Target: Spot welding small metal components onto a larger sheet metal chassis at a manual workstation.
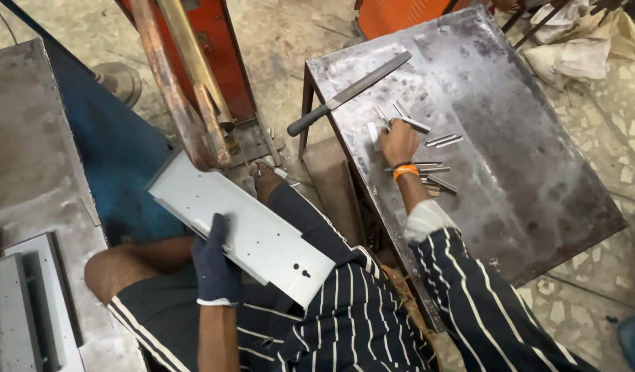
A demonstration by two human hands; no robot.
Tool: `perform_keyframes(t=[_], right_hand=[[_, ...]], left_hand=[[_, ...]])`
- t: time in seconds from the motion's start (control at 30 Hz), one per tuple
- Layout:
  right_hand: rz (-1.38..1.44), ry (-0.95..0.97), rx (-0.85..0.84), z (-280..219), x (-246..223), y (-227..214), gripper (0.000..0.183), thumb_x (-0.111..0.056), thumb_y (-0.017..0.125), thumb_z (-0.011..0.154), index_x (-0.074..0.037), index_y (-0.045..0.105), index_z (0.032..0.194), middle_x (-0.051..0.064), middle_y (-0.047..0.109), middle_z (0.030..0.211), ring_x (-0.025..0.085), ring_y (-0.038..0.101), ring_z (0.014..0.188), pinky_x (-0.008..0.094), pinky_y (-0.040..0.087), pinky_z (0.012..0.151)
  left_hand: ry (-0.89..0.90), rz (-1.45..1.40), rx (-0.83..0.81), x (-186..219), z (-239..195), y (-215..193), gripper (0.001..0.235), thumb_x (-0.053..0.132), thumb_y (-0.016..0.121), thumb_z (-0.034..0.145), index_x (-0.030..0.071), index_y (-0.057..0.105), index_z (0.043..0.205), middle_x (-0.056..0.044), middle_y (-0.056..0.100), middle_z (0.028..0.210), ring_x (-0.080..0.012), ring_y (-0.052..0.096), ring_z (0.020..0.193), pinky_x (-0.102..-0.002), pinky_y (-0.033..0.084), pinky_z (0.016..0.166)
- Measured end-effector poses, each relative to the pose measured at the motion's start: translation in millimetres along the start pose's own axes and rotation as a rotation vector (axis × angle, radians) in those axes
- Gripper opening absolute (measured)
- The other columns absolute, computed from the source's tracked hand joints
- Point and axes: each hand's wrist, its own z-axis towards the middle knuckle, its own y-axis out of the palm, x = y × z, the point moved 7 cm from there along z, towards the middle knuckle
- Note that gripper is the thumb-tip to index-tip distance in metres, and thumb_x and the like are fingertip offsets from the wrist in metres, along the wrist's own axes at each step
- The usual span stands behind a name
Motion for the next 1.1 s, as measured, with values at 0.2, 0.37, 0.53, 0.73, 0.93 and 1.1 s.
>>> perform_keyframes(t=[0.2,0.37,0.53,0.73,0.93,1.1], right_hand=[[-0.309,-0.255,0.010,28.0,17.2,47.5,0.012,-0.016,0.070,0.085,-0.007,0.075,0.078,0.021,0.073,0.079,0.040,0.072,0.075,0.052,0.054,0.070],[-0.265,-0.449,-0.056,17.5,-4.2,5.5,0.016,-0.019,0.072,0.080,-0.004,0.075,0.076,0.022,0.073,0.080,0.041,0.072,0.075,0.051,0.055,0.069],[-0.217,-0.162,-0.227,12.8,21.5,-7.6,0.019,-0.022,0.071,0.078,-0.005,0.077,0.082,0.024,0.073,0.084,0.043,0.071,0.081,0.052,0.055,0.075],[-0.166,-0.138,-0.082,9.6,19.7,-8.5,0.016,-0.017,0.073,0.070,-0.006,0.077,0.081,0.020,0.074,0.085,0.042,0.072,0.084,0.054,0.053,0.076],[0.162,-0.017,-0.260,-33.9,-89.3,-60.9,0.021,-0.028,0.081,0.077,-0.011,0.081,0.089,0.019,0.075,0.082,0.035,0.072,0.076,0.045,0.055,0.070],[0.397,-0.367,-0.464,-154.1,-240.0,-126.1,0.027,-0.032,0.083,0.076,-0.008,0.075,0.086,0.015,0.074,0.075,0.030,0.074,0.068,0.041,0.056,0.064]], left_hand=[[-0.016,0.108,-0.094,-16.5,-4.4,9.3,0.040,0.019,0.072,0.092,-0.004,0.065,0.124,-0.010,0.072,0.106,-0.0180,0.069,0.091,-0.033,0.055,0.080],[-0.060,0.169,-0.164,-22.7,-13.5,20.4,0.037,0.019,0.072,0.093,-0.007,0.069,0.119,-0.010,0.074,0.105,-0.0176,0.069,0.090,-0.031,0.054,0.079],[-0.122,0.143,-0.148,-19.2,-27.1,28.1,0.037,0.015,0.072,0.089,-0.006,0.068,0.119,-0.011,0.074,0.105,-0.0189,0.071,0.089,-0.033,0.056,0.079],[-0.070,0.116,-0.186,-18.4,-26.3,32.0,0.038,0.018,0.071,0.093,-0.007,0.067,0.122,-0.011,0.073,0.108,-0.0179,0.070,0.095,-0.033,0.056,0.083],[-0.036,0.020,-0.180,-14.0,-25.6,30.4,0.039,0.026,0.067,0.096,-0.004,0.067,0.121,-0.009,0.073,0.108,-0.0161,0.069,0.094,-0.033,0.055,0.083],[0.046,0.150,-0.189,-1.7,-28.6,35.6,0.039,0.025,0.071,0.095,-0.007,0.070,0.118,-0.009,0.073,0.104,-0.0161,0.068,0.092,-0.032,0.054,0.080]])
